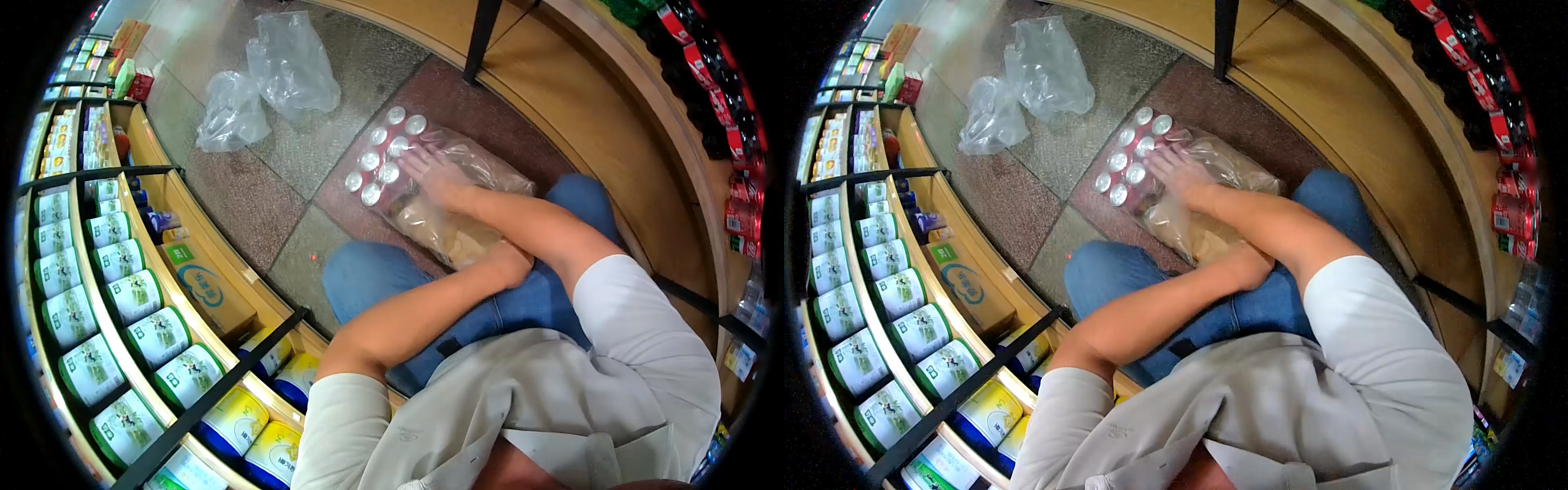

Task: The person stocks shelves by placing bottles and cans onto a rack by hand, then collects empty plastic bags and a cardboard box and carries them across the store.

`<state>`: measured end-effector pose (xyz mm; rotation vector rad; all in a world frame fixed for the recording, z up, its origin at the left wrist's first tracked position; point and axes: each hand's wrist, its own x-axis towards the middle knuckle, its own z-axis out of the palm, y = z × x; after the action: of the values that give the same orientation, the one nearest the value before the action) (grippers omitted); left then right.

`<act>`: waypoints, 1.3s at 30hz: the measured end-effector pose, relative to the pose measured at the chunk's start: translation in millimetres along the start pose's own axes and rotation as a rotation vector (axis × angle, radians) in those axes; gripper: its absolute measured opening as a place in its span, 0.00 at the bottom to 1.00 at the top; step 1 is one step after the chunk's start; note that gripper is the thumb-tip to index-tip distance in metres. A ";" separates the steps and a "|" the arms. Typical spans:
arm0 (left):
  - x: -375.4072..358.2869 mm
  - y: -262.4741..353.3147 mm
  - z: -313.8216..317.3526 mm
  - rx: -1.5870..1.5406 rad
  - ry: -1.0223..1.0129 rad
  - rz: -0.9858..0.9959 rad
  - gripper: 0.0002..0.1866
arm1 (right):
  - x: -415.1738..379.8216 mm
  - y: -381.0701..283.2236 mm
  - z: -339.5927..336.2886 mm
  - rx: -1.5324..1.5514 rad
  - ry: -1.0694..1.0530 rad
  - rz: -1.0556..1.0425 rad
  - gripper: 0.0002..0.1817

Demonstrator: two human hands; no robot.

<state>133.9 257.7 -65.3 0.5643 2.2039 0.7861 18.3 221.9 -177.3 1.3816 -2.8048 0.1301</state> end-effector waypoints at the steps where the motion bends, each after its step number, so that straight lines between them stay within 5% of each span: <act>1: -1.4 3.0 -5.2 0.045 -0.006 0.022 0.19 | 9.8 5.5 -0.8 0.070 0.018 -0.007 0.34; 3: 3.6 -13.1 18.2 -0.039 0.179 0.146 0.18 | 33.7 12.0 -2.5 0.138 0.045 -0.015 0.33; 6: -29.2 5.3 -23.6 0.050 0.051 0.070 0.17 | 64.8 8.6 -1.3 -0.053 -0.231 0.013 0.32; 9: -41.1 12.2 -46.4 -0.022 0.035 0.011 0.16 | 75.3 16.4 1.3 -0.011 -0.143 0.004 0.29; 11: -57.2 8.9 -67.0 -0.173 0.111 0.082 0.15 | 88.5 12.9 18.6 0.030 0.108 0.036 0.20; 13: -63.7 2.9 -74.8 -0.216 0.080 -0.005 0.15 | 99.4 12.3 11.0 0.221 -0.021 0.056 0.16; 14: -64.4 3.8 -79.3 -0.253 0.033 -0.081 0.14 | 103.0 18.6 3.0 0.413 -0.147 0.098 0.14; 15: -56.5 -21.5 -54.0 -0.205 0.128 0.163 0.12 | 123.8 15.0 41.3 0.540 -0.194 0.411 0.06; 17: -72.9 -27.0 -75.6 -0.008 0.037 0.208 0.10 | 102.4 19.0 -0.3 0.207 0.007 0.044 0.07; 18: -96.1 -10.6 -102.0 -0.007 0.151 0.188 0.12 | 95.7 17.9 -5.2 0.182 0.001 0.024 0.07; 25: -115.8 2.5 -146.4 0.080 0.032 0.198 0.12 | 42.2 36.7 -29.2 0.466 -0.168 0.314 0.10; 28: -103.4 -16.3 -155.4 -0.034 -0.104 0.436 0.18 | 37.0 41.3 -32.4 0.499 -0.183 0.357 0.11; 32: -92.1 -25.6 -158.7 -0.056 -0.191 0.235 0.20 | 35.5 46.1 -27.9 0.532 -0.188 0.382 0.13; 39: -77.2 -14.0 -160.7 -0.014 -0.229 0.267 0.19 | 25.0 52.3 -30.9 0.574 -0.184 0.434 0.16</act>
<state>61.6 143.4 51.6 0.9082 1.9350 0.8274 -39.1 236.4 -149.0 0.8247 -3.3397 0.9162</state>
